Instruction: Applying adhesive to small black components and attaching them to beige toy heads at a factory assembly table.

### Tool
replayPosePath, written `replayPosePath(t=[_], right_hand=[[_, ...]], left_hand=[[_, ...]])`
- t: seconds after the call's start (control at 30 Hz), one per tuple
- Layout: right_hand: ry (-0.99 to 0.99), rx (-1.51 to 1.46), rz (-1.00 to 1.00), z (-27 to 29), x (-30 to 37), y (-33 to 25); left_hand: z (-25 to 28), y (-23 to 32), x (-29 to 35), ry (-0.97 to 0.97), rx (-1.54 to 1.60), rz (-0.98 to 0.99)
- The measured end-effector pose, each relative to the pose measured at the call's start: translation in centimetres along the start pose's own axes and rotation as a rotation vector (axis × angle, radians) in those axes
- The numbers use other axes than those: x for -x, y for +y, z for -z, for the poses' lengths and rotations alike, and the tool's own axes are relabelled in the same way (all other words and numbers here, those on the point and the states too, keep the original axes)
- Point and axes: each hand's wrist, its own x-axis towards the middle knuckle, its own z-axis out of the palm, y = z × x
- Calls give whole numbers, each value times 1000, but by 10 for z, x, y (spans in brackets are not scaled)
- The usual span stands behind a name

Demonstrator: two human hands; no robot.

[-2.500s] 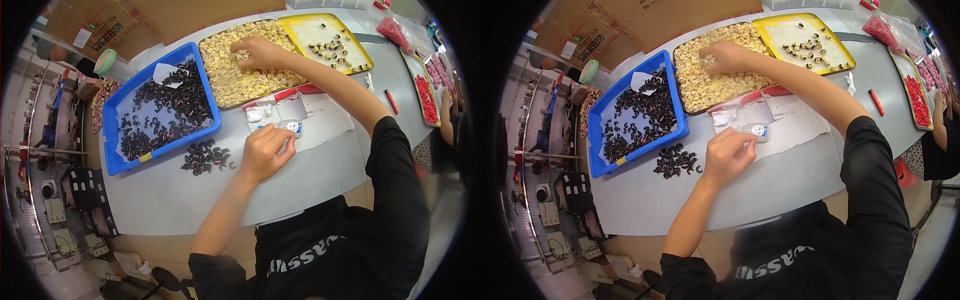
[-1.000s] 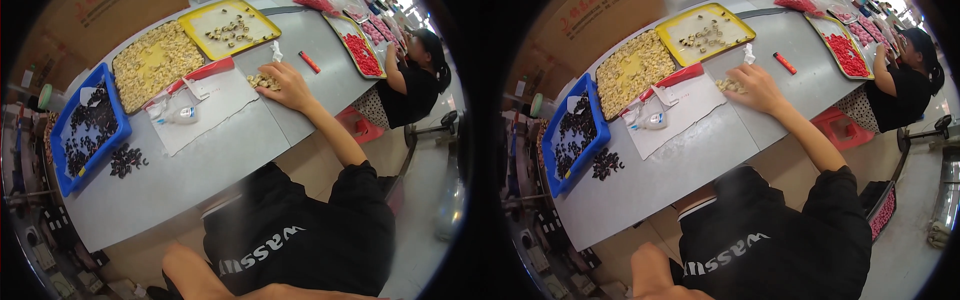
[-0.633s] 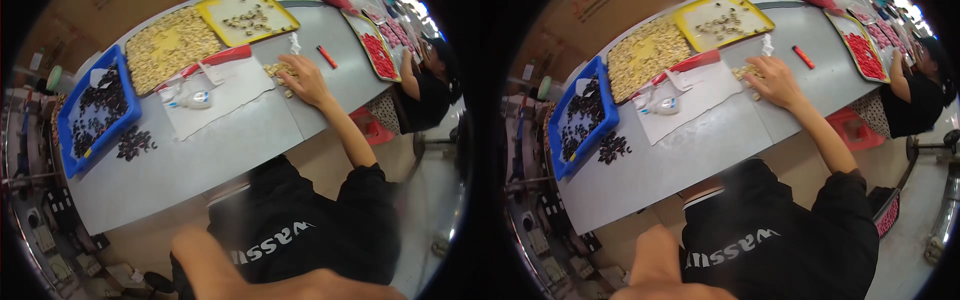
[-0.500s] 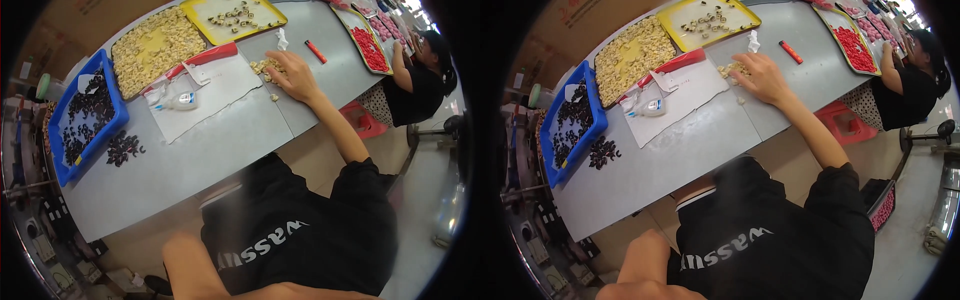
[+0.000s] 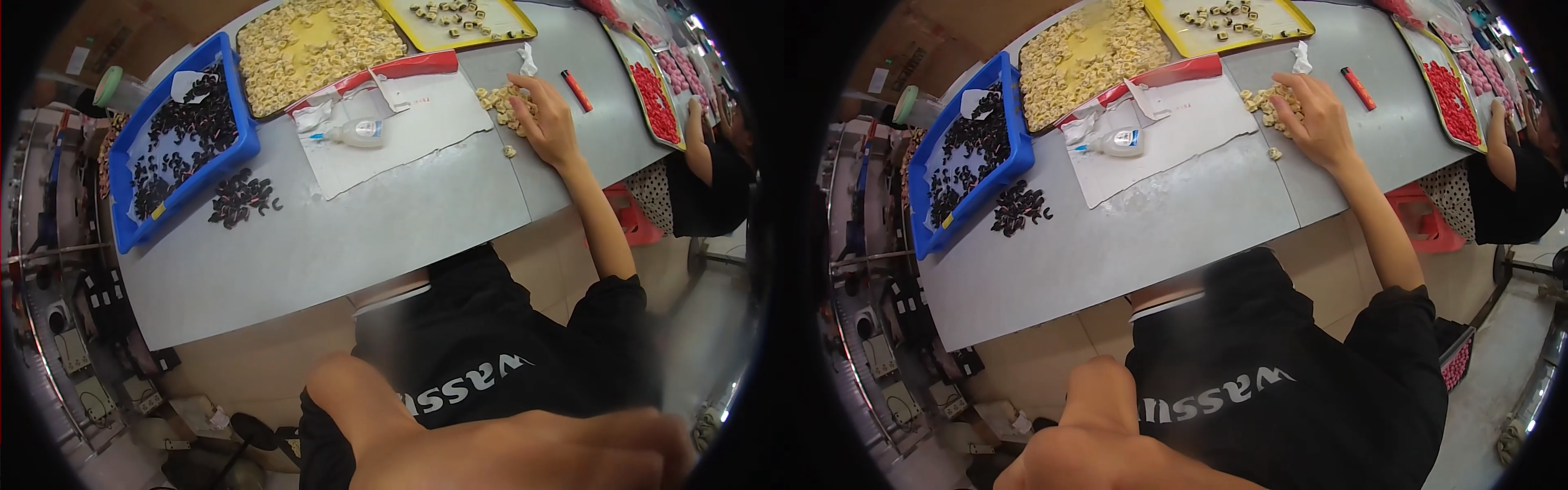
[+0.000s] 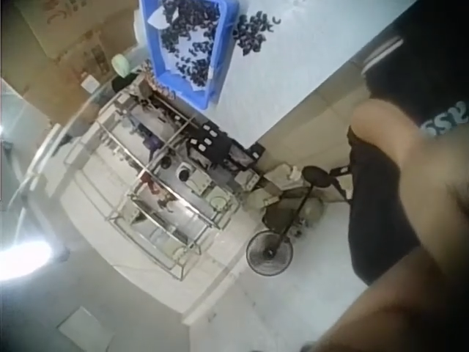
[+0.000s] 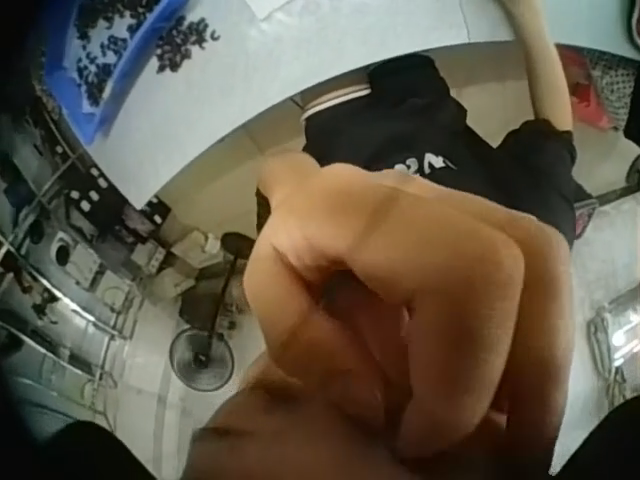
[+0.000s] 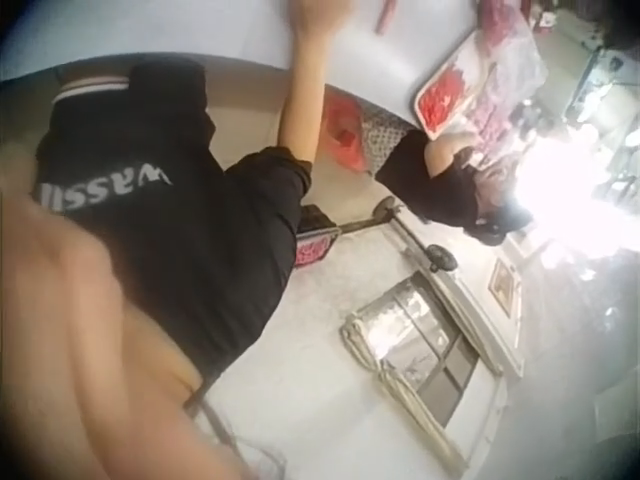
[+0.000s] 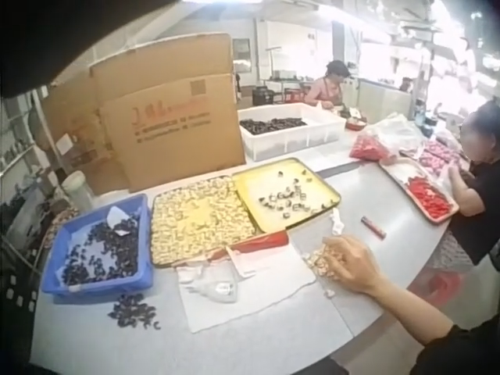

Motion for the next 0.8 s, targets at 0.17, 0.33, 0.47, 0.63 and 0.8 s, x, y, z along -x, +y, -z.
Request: replayPosePath(t=[0.17,0.33,0.47,0.63,0.8], right_hand=[[63,14,51,2,0,-2],[142,-58,196,-6,-6,-17],[144,-137,346,-3,-21,-59],[34,-170,420,-31,-30,-94],[-143,-65,375,-53,-44,-117]], left_hand=[[4,-18,-1,-40,-159,-213],[11,-27,-4,-99,-312,-413],[9,-16,-12,-198,-389,-577],[14,-19,-1,-294,-431,-734],[5,-14,8,-381,-544,-1264]])
